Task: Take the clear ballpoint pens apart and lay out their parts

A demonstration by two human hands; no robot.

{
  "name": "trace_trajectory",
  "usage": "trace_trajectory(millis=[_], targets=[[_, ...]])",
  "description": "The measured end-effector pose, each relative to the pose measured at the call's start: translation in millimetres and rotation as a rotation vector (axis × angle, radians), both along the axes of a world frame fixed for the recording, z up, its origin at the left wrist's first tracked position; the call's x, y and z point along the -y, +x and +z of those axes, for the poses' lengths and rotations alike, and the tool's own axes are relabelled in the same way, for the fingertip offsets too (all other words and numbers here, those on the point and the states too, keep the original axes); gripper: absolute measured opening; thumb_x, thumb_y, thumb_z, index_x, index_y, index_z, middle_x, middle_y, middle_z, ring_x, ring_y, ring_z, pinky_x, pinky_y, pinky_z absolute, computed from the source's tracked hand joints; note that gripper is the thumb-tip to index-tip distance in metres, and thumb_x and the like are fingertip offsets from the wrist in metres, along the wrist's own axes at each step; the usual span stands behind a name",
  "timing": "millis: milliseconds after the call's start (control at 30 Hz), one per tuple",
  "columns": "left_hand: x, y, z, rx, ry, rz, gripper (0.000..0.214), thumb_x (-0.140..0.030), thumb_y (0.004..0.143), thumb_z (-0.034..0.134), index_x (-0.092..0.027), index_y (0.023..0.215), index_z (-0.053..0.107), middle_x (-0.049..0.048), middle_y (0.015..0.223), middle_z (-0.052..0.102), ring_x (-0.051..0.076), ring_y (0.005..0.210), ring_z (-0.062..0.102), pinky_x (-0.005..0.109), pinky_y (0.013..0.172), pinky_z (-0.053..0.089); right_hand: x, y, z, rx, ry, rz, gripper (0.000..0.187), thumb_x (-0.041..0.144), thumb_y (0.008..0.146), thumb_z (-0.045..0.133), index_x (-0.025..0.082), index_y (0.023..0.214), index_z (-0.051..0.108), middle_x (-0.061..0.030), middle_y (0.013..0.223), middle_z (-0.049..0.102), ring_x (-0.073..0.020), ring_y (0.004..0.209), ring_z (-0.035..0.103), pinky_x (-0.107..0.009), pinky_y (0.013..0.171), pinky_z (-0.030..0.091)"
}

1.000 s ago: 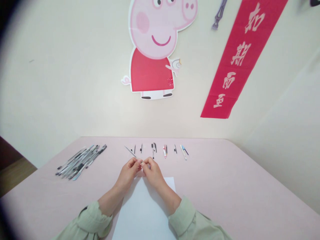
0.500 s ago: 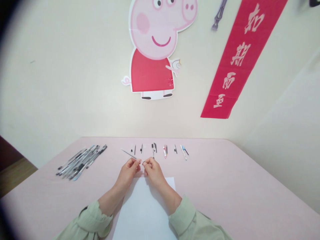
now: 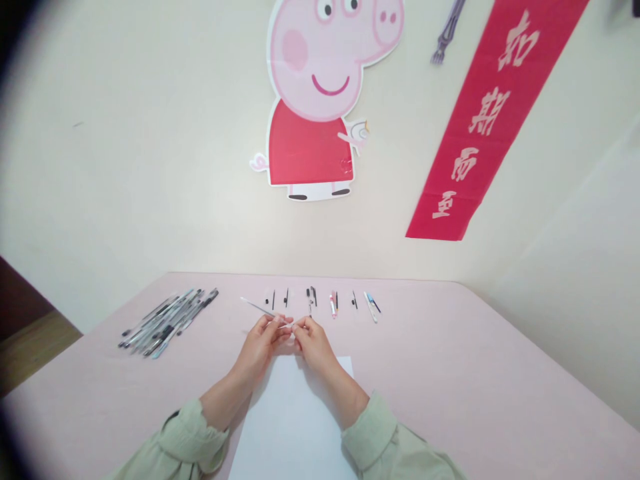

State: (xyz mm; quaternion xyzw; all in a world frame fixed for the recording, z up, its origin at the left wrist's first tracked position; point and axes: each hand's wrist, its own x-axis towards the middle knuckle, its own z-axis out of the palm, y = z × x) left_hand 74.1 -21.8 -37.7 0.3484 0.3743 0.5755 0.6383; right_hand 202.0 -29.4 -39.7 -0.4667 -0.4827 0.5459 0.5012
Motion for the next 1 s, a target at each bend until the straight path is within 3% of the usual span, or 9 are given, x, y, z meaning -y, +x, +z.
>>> trace_trajectory(millis=[133, 233, 367, 467, 600, 733, 867, 1000], targets=[[-2, 0, 0.5, 0.056, -0.044, 0.037, 0.020, -0.030, 0.077, 0.068, -0.016, 0.084, 0.056, 0.0062, 0.084, 0.071, 0.010, 0.071, 0.066, 0.025, 0.074, 0.052, 2, 0, 3.5, -0.208, -0.143, 0.009, 0.018, 0.031, 0.072, 0.066, 0.018, 0.070, 0.053, 0.0084, 0.042, 0.047, -0.0035, 0.033, 0.027, -0.016, 0.034, 0.012], [-2, -1, 0.7, 0.042, -0.051, 0.076, 0.019, -0.028, 0.078, 0.066, -0.015, 0.088, 0.057, 0.0053, 0.084, 0.070, 0.010, 0.071, 0.066, 0.026, 0.076, 0.052, 1, 1, 3.5, -0.336, -0.210, -0.025, 0.016, 0.033, 0.074, 0.062, 0.018, 0.077, 0.055, 0.0064, 0.051, 0.054, -0.0030, 0.033, 0.028, -0.015, 0.033, 0.016], [-1, -2, 0.2, -0.027, -0.043, 0.098, 0.021, -0.030, 0.077, 0.065, -0.015, 0.090, 0.057, 0.0038, 0.081, 0.068, 0.009, 0.068, 0.063, 0.024, 0.072, 0.051, -2, 3, 1.8, -0.489, -0.282, -0.083, 0.014, 0.031, 0.077, 0.056, 0.018, 0.083, 0.056, 0.0027, 0.065, 0.061, -0.0053, 0.040, 0.045, -0.017, 0.038, 0.034], [1, -1, 0.9, -0.124, -0.016, 0.090, 0.024, -0.034, 0.077, 0.063, -0.015, 0.090, 0.057, 0.0018, 0.077, 0.066, 0.009, 0.064, 0.060, 0.023, 0.067, 0.049, -3, 5, 2.7, -0.576, -0.314, -0.098, 0.012, 0.027, 0.080, 0.054, 0.017, 0.086, 0.058, -0.0024, 0.075, 0.065, -0.0108, 0.059, 0.061, -0.023, 0.057, 0.050], [4, 2, 3.2, -0.315, 0.066, 0.071, 0.023, -0.039, 0.079, 0.058, -0.016, 0.081, 0.055, -0.0010, 0.068, 0.061, 0.009, 0.057, 0.055, 0.022, 0.060, 0.046, -3, 4, 6.1, -0.765, -0.334, -0.087, 0.020, 0.029, 0.089, 0.048, 0.014, 0.084, 0.061, -0.0078, 0.080, 0.067, -0.0160, 0.076, 0.067, -0.030, 0.078, 0.053], [11, 4, 6.0, -0.607, 0.234, -0.018, 0.021, -0.036, 0.082, 0.052, -0.019, 0.070, 0.050, -0.0043, 0.058, 0.054, 0.011, 0.051, 0.049, 0.022, 0.051, 0.038, 0, -1, 9.4, -0.810, -0.377, -0.064, 0.029, 0.036, 0.093, 0.045, 0.014, 0.084, 0.061, -0.0087, 0.078, 0.067, -0.0163, 0.075, 0.066, -0.029, 0.075, 0.052], [19, 5, 9.3, -0.904, 0.401, -0.135, 0.012, -0.025, 0.083, 0.048, -0.019, 0.086, 0.058, -0.0015, 0.066, 0.060, 0.014, 0.059, 0.054, 0.024, 0.058, 0.038, 5, -9, 12.6, -0.745, -0.348, -0.008, 0.032, 0.044, 0.090, 0.048, 0.016, 0.085, 0.062, -0.0053, 0.075, 0.066, -0.0163, 0.070, 0.063, -0.028, 0.071, 0.050], [22, 4, 10.3, -1.142, 0.424, -0.149, 0.016, -0.021, 0.085, 0.045, -0.018, 0.093, 0.058, 0.0034, 0.073, 0.065, 0.018, 0.069, 0.060, 0.025, 0.061, 0.037, 12, -15, 13.7, -0.637, -0.323, 0.026, 0.029, 0.046, 0.081, 0.061, 0.021, 0.094, 0.063, -0.0038, 0.085, 0.068, -0.0181, 0.082, 0.062, -0.028, 0.075, 0.046]])
